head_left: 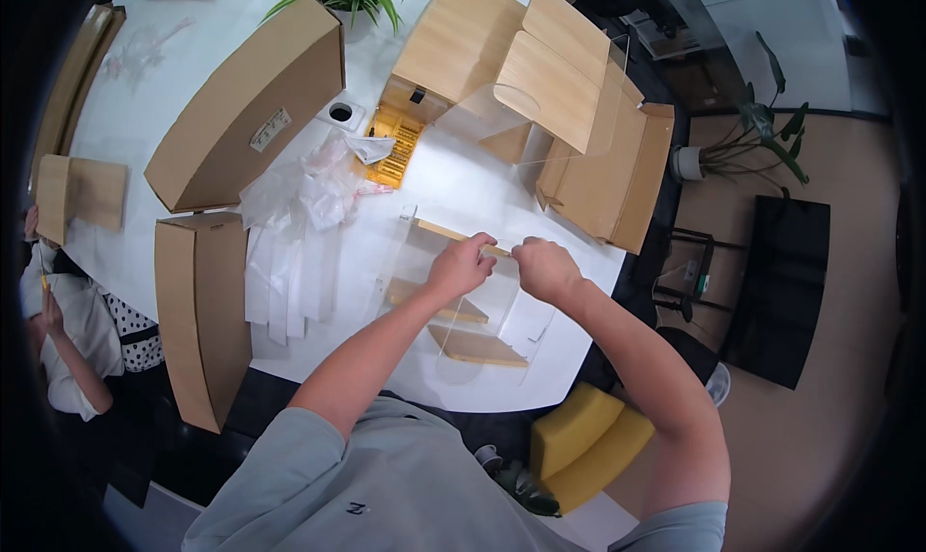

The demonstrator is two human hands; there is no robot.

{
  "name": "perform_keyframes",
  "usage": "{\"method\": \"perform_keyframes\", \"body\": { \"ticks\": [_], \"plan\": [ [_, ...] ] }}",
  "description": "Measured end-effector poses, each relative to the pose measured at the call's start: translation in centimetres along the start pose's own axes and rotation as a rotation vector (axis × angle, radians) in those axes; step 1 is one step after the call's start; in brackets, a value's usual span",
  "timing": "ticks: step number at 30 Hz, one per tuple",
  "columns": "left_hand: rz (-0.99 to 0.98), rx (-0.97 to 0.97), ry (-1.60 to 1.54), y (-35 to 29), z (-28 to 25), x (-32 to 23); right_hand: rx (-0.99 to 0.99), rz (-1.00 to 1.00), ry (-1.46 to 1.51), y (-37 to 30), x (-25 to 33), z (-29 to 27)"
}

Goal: The person assembles a small wooden shelving unit by inserting dowels into pre-drilled holes and joining wooden panels. They align and secure multiple shelves and side panels on a white table, using a screwdriver to tighten connections.

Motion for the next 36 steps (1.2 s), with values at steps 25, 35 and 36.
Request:
{"method": "perform_keyframes", "body": {
  "ticks": [25,35,36],
  "plan": [
    [0.01,-0.012,0.036,0.1,0.1,-0.2,-0.156,0.13,0.163,0.1,-0.6,1.3],
    [0.003,-0.004,0.009,-0.1,0.1,-0.3,-0.116,0.187,0.198,0.8,-1.4,1.7],
    [0.002,-0.005,0.012,0.0,0.1,-0.2,-0.027,0.386,0.353,1.2,-1.9,1.6]
  ]
}}
Point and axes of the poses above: each hand's wrist, its own y-axis towards the middle knuckle, its own z-axis out of the palm, x = y × z, the point moved 2 cm from there along y, towards the middle knuckle, and after that the axes turned 11 degrees about -x, right-handed, at the moved point
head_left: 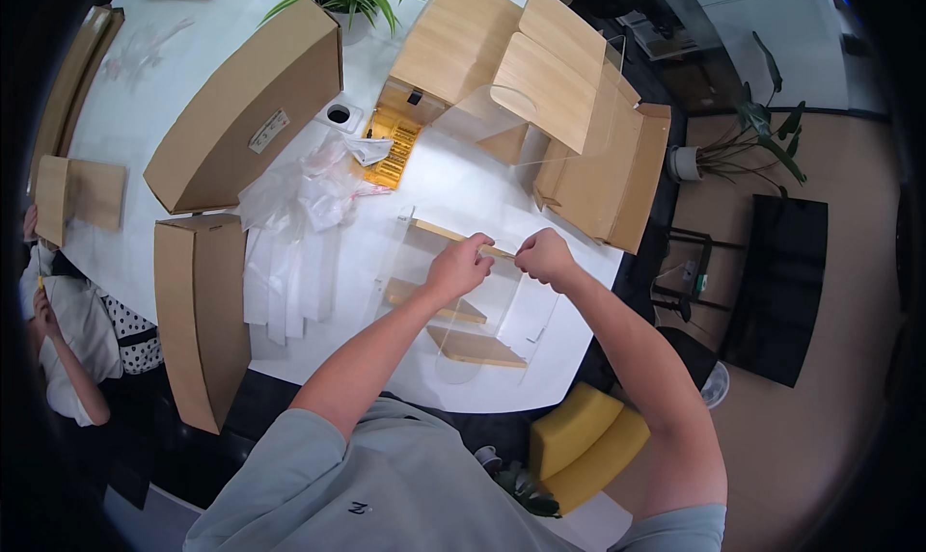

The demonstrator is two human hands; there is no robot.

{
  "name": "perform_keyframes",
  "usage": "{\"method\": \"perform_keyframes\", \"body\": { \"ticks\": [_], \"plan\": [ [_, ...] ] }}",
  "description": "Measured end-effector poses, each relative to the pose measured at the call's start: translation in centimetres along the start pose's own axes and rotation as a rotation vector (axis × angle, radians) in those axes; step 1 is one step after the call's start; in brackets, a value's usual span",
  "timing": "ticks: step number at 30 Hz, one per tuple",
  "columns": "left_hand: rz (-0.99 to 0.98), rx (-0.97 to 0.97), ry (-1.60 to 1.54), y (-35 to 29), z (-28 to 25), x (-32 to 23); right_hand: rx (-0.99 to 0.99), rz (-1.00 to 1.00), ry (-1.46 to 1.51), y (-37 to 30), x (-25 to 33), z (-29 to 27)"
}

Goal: The person assembles a small wooden shelving unit by inserting dowels into pre-drilled holes and joining wooden panels. They align and secure multiple shelves and side panels on a white table, using a screwdriver to tighten connections.

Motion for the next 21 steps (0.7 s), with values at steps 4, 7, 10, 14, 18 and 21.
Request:
{"method": "perform_keyframes", "body": {
  "ticks": [4,7,10,14,18,21],
  "plan": [
    [-0.001,0.001,0.003,-0.1,-0.2,-0.3,0.04,0.17,0.058,-0.5,0.4,-0.6],
    [0.001,-0.002,0.027,0.0,-0.2,-0.1,-0.155,-0.445,-0.481,-2.4,2.1,-0.9],
    [0.0,0.004,0.022,-0.1,-0.2,-0.1,-0.018,-0.816,-0.689,-2.8,2.1,-1.3],
    [0.019,0.004,-0.022,0.0,0.0,0.2,0.013,-0.675,-0.626,-2.3,1.7,-0.6],
    [-0.049,0.018,-0.042,0.1,0.0,0.2,0.111,0.062,-0.088,-0.4,1.3,-1.2],
    [-0.014,0.017,-0.031,0.1,0.1,0.2,0.015,-0.018,-0.076,-0.4,0.3,-0.4]
  ]
}}
Point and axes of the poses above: each hand's wrist, its own y-axis towards the middle knuckle, its own z-axis out of the palm, x = y × z, the point moved 2 cm from there along y, towards the middle knuckle, and after that the axes turned 11 degrees about -x, right-handed, at the moved point
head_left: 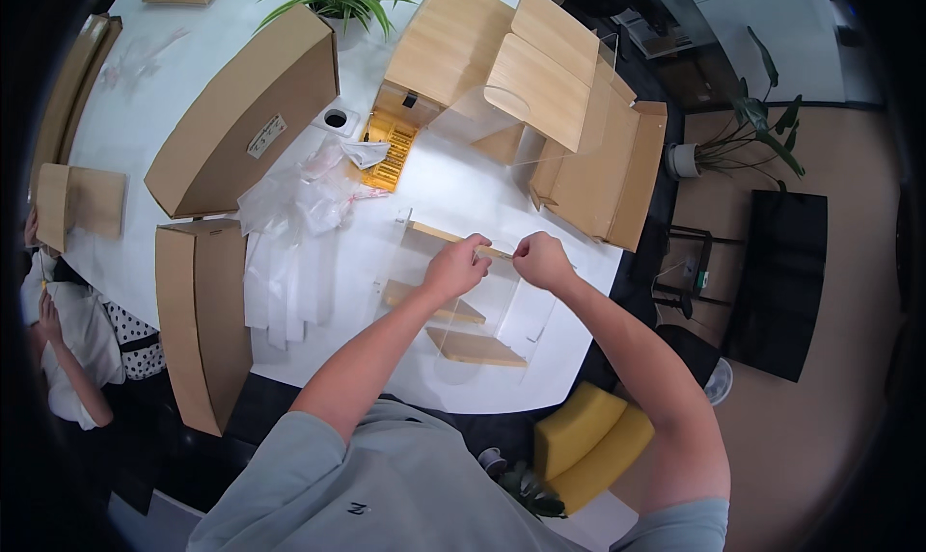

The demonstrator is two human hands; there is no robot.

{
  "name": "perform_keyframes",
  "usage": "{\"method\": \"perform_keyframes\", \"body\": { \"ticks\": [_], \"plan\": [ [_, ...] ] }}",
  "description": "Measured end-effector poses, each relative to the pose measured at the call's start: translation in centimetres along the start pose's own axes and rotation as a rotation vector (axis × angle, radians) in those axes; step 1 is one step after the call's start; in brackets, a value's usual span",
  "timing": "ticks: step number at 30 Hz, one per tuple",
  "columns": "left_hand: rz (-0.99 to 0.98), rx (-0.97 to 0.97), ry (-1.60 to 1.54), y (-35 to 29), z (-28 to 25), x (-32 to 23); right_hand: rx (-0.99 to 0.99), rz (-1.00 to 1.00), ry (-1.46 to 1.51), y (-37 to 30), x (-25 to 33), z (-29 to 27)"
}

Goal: The person assembles a small wooden shelving unit by inserting dowels into pre-drilled holes and joining wooden panels. They align and secure multiple shelves and side panels on a white table, using a screwdriver to tighten connections.

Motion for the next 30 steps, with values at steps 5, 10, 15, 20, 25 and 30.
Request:
{"method": "perform_keyframes", "body": {
  "ticks": [5,10,15,20,25,30],
  "plan": [
    [-0.006,-0.018,0.033,-0.1,-0.2,0.0,-0.135,-0.807,-0.664,-2.8,1.5,0.0],
    [-0.004,-0.021,0.009,-0.2,0.0,-0.2,-0.13,-0.587,-0.461,-1.9,0.6,0.2],
    [-0.034,-0.002,-0.009,-0.2,-0.2,-0.3,0.151,0.409,0.283,0.6,-1.0,0.1],
    [-0.036,-0.005,0.004,-0.1,-0.1,-0.2,-0.145,-0.477,-0.493,-2.2,1.8,-0.5],
    [0.028,-0.022,0.026,-0.3,-0.1,-0.2,-0.046,-0.725,-0.626,-2.3,1.4,-0.6],
    [0.004,-0.025,0.005,0.0,0.2,0.2,0.012,-0.054,-0.161,-0.2,0.5,0.0]
  ]
}}
Point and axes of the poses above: each hand's wrist, its own y-axis towards the middle knuckle, its own z-axis out of the palm, x = y × z, the point moved 2 cm from there along y, towards the middle knuckle, and after that the axes turned 11 degrees about -x, right-handed, at the moved point
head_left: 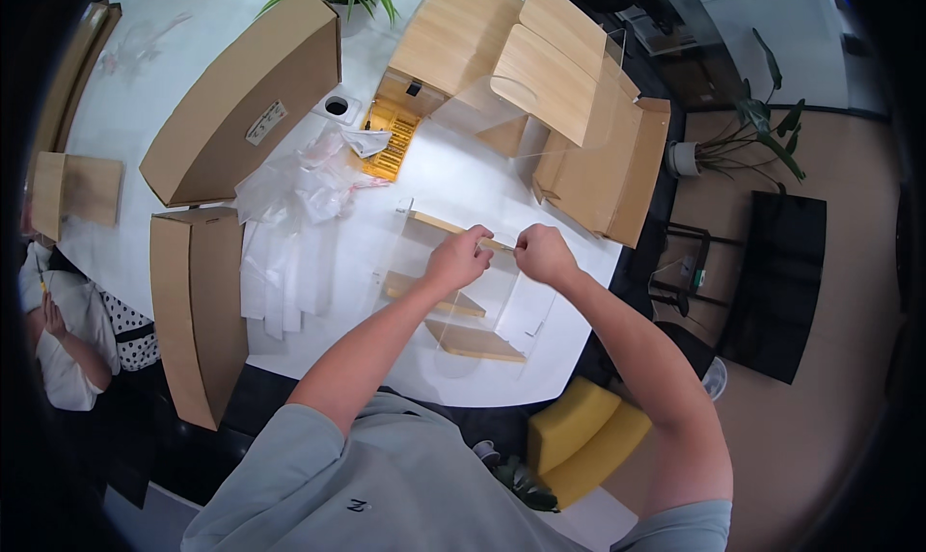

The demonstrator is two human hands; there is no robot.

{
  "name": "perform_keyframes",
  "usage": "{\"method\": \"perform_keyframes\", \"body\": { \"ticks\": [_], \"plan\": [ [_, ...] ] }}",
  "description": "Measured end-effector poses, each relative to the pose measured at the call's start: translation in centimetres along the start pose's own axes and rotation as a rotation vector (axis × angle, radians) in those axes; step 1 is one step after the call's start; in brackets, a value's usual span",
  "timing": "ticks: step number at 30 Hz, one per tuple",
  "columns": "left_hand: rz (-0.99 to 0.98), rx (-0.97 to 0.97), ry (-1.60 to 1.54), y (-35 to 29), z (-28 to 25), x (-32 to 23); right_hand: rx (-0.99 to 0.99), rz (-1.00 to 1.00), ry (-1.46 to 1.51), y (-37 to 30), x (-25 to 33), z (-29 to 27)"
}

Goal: The person assembles a small wooden shelving unit by inserting dowels into pre-drilled holes and joining wooden panels. They align and secure multiple shelves and side panels on a white table, using a screwdriver to tighten connections.

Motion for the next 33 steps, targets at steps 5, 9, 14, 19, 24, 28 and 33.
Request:
{"method": "perform_keyframes", "body": {
  "ticks": [5,9,14,19,24,28,33],
  "plan": [
    [0.029,0.006,0.01,-0.2,-0.4,-0.5,-0.067,0.126,0.249,-0.7,-0.4,0.0],
    [-0.011,0.015,0.021,-0.1,-0.4,-0.4,-0.182,-0.508,-0.332,-3.1,2.1,-1.5],
    [-0.022,0.012,-0.002,-0.3,-0.5,-0.5,-0.077,-0.566,-0.378,-1.7,0.9,-0.3],
    [-0.048,0.033,0.015,0.0,-0.2,-0.2,0.159,0.413,0.409,1.0,-0.2,-0.5],
    [-0.036,0.029,0.048,0.0,-0.4,-0.6,-0.049,-0.044,0.118,-0.4,-0.2,0.0],
    [0.026,0.002,0.057,0.0,-0.4,-0.3,-0.023,-0.583,-0.41,-2.2,2.1,-1.2],
    [0.022,0.017,0.054,0.0,-0.5,-0.5,-0.007,-0.542,-0.376,-1.7,1.4,-0.8]
  ]
}}
Point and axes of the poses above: each hand's wrist, its own y-axis towards the middle knuckle, its own z-axis out of the palm, x = y × z, the point moved 2 cm from there along y, towards the middle knuckle, and after that the axes turned 11 degrees about -x, right-handed, at the moved point
